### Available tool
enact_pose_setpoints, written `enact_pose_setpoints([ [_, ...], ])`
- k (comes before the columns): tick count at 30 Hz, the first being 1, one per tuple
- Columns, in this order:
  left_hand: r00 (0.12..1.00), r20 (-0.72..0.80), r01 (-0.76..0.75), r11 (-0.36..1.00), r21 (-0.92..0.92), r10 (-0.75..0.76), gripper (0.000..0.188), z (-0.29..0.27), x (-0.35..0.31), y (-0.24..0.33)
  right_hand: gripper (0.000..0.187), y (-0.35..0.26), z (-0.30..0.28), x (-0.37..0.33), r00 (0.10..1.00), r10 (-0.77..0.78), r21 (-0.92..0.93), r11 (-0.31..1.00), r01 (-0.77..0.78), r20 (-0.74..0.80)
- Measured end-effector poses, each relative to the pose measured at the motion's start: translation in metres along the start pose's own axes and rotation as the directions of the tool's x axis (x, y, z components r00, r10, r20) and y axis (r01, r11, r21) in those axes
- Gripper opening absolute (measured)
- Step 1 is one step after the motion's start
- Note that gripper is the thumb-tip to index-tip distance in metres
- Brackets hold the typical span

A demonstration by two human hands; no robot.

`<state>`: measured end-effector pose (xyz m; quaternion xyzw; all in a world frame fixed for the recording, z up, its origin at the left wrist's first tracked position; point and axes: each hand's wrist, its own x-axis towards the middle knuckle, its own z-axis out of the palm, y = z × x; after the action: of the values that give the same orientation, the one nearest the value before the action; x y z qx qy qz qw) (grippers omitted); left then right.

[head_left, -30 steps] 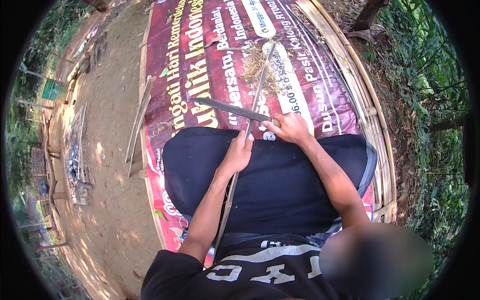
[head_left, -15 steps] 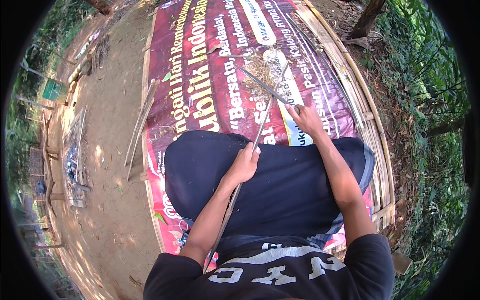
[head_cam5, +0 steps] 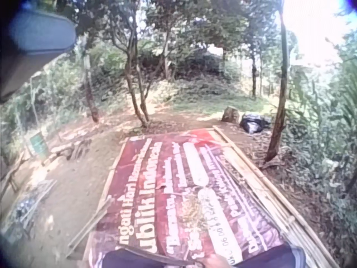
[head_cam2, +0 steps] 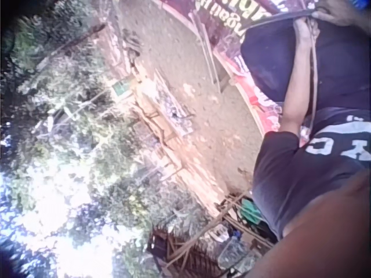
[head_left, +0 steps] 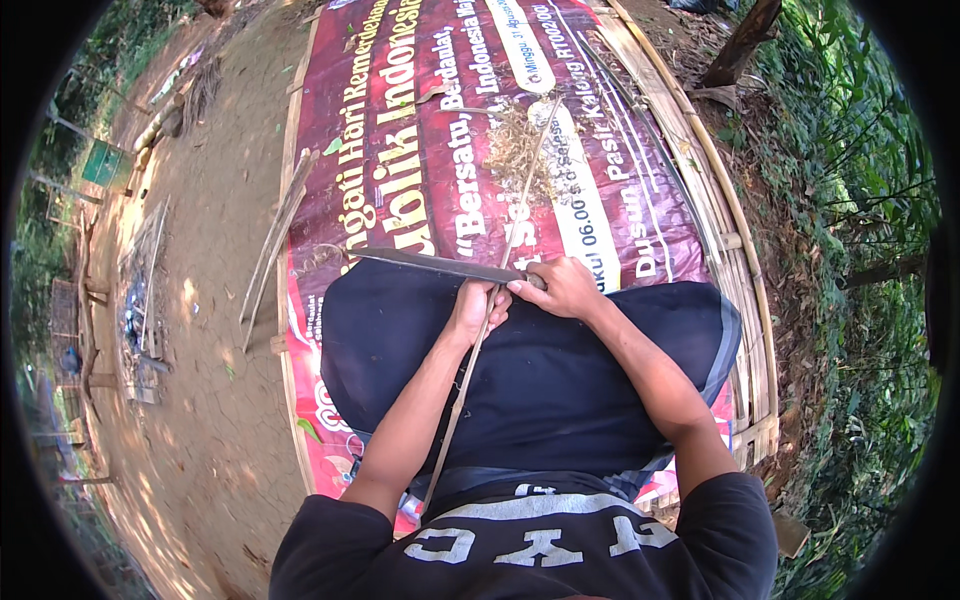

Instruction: The person sits cross-legged on a tarp and uses a machete to split a long bamboo stick into thinner strips. They hold the bamboo with their left hand and repeatedly strike it with the machete in their right hand, separating the material into smaller pieces.

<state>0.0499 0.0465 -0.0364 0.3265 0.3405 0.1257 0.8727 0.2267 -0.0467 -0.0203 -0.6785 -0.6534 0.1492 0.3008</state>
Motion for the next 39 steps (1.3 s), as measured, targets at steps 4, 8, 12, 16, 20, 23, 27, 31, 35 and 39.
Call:
enact_pose_setpoints([
  [4,0.999,-0.003,-0.045,0.969,0.243,0.047,0.032,0.000,-0.001,-0.001,0.056,0.012,0.000,0.001,0.998,-0.061,-0.126,0.990,0.057,-0.024],
  [8,0.996,0.001,-0.090,0.966,0.241,0.092,0.029,0.011,-0.014,-0.005,0.058,0.051,-0.002,0.014,0.987,0.081,-0.111,0.989,-0.097,-0.137],
  [12,0.996,0.014,-0.087,0.966,0.243,0.087,0.028,0.009,-0.018,-0.007,0.065,0.074,-0.027,0.028,0.869,0.453,0.016,0.888,-0.459,-0.202],
  [16,0.995,0.030,-0.100,0.963,0.251,0.096,0.029,0.013,-0.010,-0.002,0.065,0.067,-0.024,0.017,0.884,0.445,0.070,0.896,-0.440,-0.140],
  [20,0.988,-0.028,-0.136,0.952,0.273,0.149,0.027,0.004,0.008,0.006,0.058,0.013,-0.020,0.012,0.944,0.282,0.099,0.948,-0.301,0.171],
  [23,0.989,-0.045,-0.120,0.952,0.283,0.138,0.022,-0.002,0.004,0.007,0.058,-0.002,-0.005,0.009,0.988,0.111,0.038,0.993,-0.116,0.107],
  [27,0.983,-0.066,-0.138,0.934,0.329,0.169,0.020,-0.002,-0.001,0.006,0.059,0.003,0.001,0.007,0.995,0.067,0.012,0.998,-0.068,0.072],
  [31,0.980,-0.100,-0.131,0.939,0.317,0.170,0.029,0.015,-0.010,0.011,0.059,0.026,0.003,0.004,0.999,-0.048,-0.066,0.997,0.048,0.001],
  [35,0.977,-0.090,-0.148,0.913,0.381,0.196,0.039,0.014,-0.005,0.009,0.060,0.053,-0.001,-0.004,0.996,-0.077,-0.155,0.986,0.069,-0.045],
  [39,0.983,-0.040,-0.151,0.910,0.386,0.180,0.043,0.023,0.002,0.015,0.058,0.060,-0.008,-0.003,0.981,-0.130,-0.161,0.981,0.106,-0.144],
])
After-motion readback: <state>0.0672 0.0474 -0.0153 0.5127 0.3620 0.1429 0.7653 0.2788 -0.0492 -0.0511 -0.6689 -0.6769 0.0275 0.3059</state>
